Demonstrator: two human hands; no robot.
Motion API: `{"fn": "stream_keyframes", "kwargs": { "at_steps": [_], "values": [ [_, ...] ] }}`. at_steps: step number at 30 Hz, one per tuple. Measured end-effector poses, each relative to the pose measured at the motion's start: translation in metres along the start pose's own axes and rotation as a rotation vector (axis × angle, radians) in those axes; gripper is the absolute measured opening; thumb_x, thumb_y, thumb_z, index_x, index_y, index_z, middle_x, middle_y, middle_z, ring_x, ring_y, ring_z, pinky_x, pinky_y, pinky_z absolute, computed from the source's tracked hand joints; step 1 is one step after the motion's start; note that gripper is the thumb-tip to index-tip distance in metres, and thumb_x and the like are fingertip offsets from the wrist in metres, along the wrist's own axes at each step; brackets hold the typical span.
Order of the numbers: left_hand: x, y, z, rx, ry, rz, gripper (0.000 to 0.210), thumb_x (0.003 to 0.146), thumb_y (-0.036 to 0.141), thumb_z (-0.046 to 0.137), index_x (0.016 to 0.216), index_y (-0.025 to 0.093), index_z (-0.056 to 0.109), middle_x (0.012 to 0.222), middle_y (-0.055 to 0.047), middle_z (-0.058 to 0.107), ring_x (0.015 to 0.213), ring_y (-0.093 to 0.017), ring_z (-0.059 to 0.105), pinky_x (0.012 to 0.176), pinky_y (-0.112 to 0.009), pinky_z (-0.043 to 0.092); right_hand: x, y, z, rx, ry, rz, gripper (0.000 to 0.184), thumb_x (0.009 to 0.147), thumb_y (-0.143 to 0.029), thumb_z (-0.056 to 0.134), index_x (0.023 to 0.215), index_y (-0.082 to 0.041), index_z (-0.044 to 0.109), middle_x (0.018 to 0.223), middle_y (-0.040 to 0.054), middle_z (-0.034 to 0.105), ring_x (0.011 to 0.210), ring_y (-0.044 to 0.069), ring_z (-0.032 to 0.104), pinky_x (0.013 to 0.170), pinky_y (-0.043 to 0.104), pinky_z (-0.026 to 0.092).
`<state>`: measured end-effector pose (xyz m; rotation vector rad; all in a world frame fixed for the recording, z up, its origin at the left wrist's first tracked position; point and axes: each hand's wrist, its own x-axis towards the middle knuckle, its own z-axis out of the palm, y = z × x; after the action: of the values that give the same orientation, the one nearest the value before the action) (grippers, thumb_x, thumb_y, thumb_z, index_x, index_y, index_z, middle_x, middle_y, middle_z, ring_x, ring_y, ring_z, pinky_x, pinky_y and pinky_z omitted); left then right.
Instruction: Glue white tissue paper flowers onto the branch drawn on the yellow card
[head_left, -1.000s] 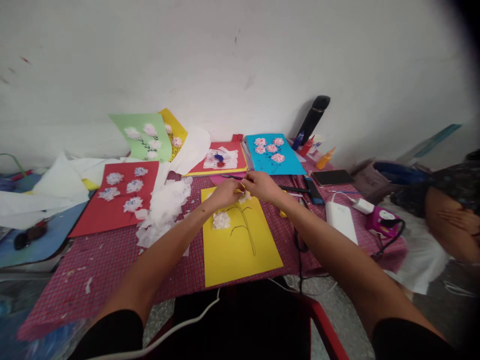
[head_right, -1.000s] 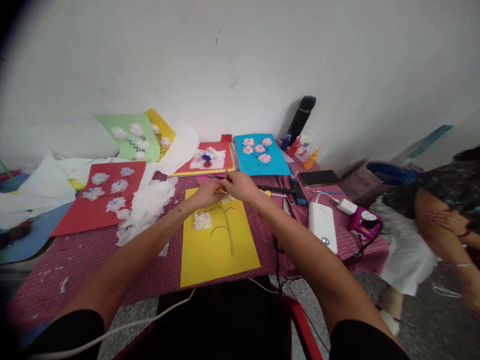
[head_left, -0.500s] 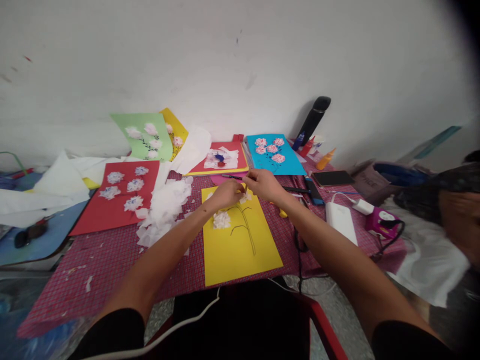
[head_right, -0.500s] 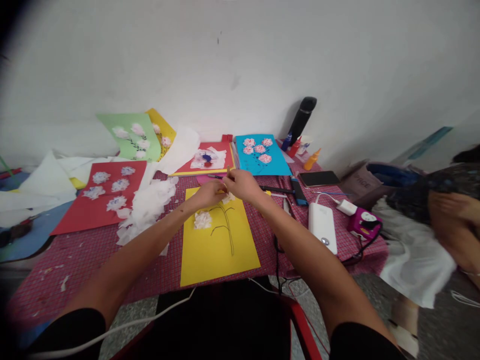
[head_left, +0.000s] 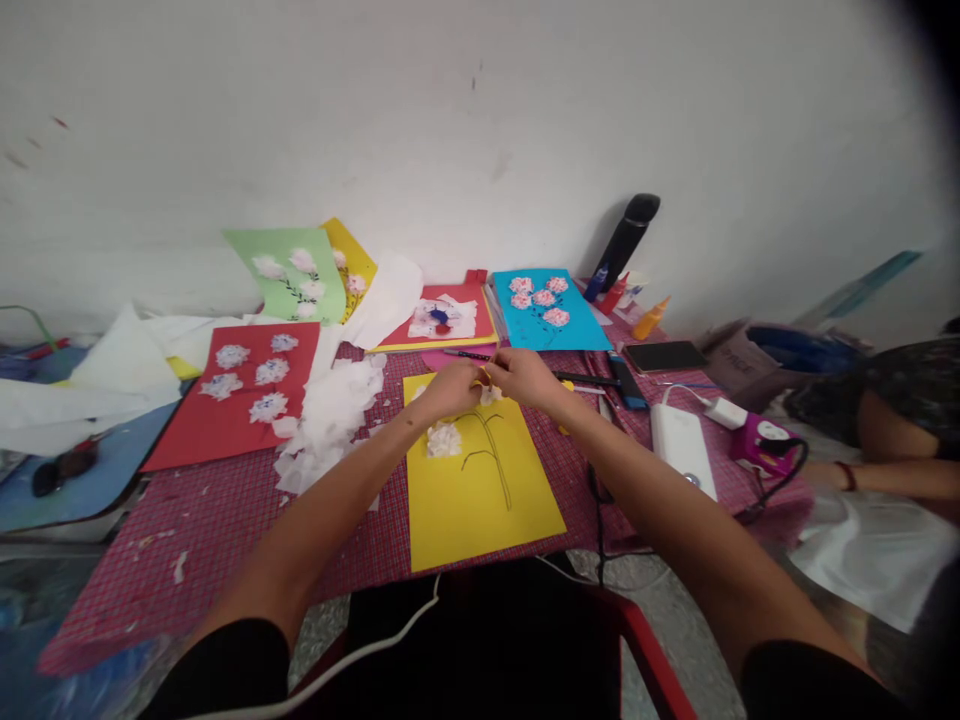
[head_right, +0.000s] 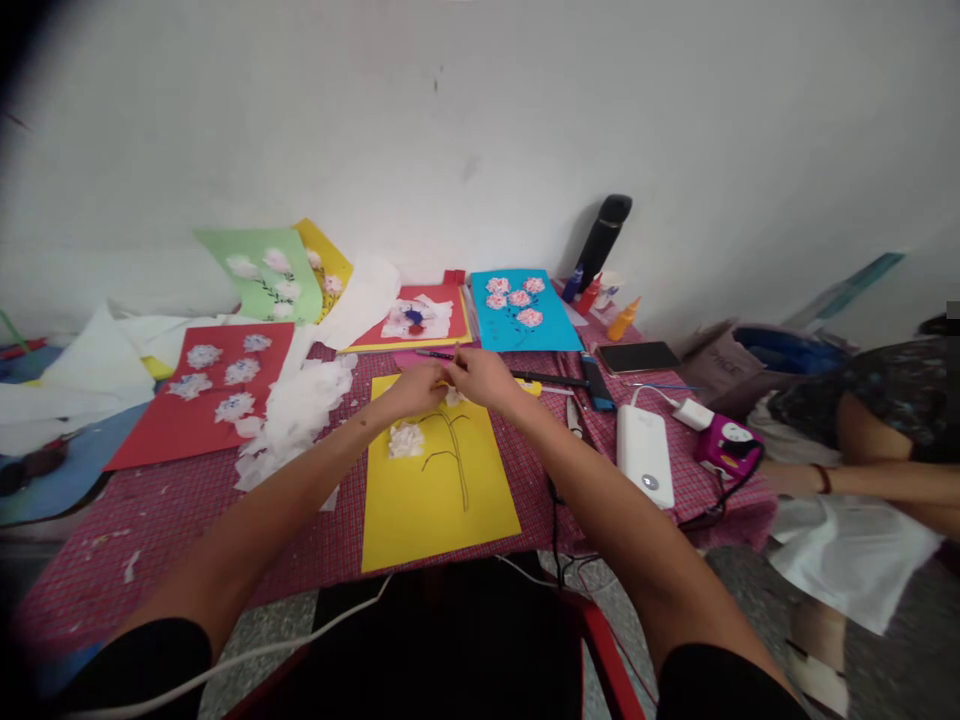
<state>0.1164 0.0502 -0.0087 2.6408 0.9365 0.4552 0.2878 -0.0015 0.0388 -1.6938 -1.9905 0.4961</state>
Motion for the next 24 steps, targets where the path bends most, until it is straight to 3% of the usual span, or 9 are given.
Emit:
{"fn": "stream_keyframes", "kwargs": {
  "at_steps": [12,18,24],
  "values": [
    [0.003,-0.002,0.004,0.030,-0.026,0.062,0.031,0.082,0.013,0.052,0.096,0.016,0.079,0.094,-0.012,0.076,0.094,-0.024,0.069,0.089,-0.037,0.053,-0.005,-0.003,-0.009,0.066,0.020,-0.010,0.020,0.090,-0.024,0.053,0.077,-0.016,0.067,0.070,0.0031,0.069,0.064,0.014,0.057,0.057,0.025,0.032],
    [0.002,0.000,0.003,0.029,-0.014,0.050,0.033,0.084,0.014,0.052,0.104,0.015,0.079,0.101,-0.012,0.076,0.098,-0.025,0.069,0.091,-0.036,0.052,-0.008,-0.005,-0.016,0.115,0.063,0.005,0.022,0.091,-0.028,0.053,0.078,-0.017,0.067,0.070,0.0027,0.069,0.065,0.015,0.058,0.060,0.025,0.036],
    [-0.015,-0.003,-0.025,-0.028,0.102,-0.060,0.032,0.087,0.018,0.053,0.108,0.014,0.076,0.110,-0.012,0.075,0.105,-0.025,0.067,0.093,-0.036,0.051,-0.022,-0.007,-0.027,0.229,0.193,0.007,0.022,0.089,-0.033,0.055,0.082,-0.017,0.067,0.072,0.0021,0.067,0.065,0.016,0.061,0.061,0.026,0.041]
  ]
}}
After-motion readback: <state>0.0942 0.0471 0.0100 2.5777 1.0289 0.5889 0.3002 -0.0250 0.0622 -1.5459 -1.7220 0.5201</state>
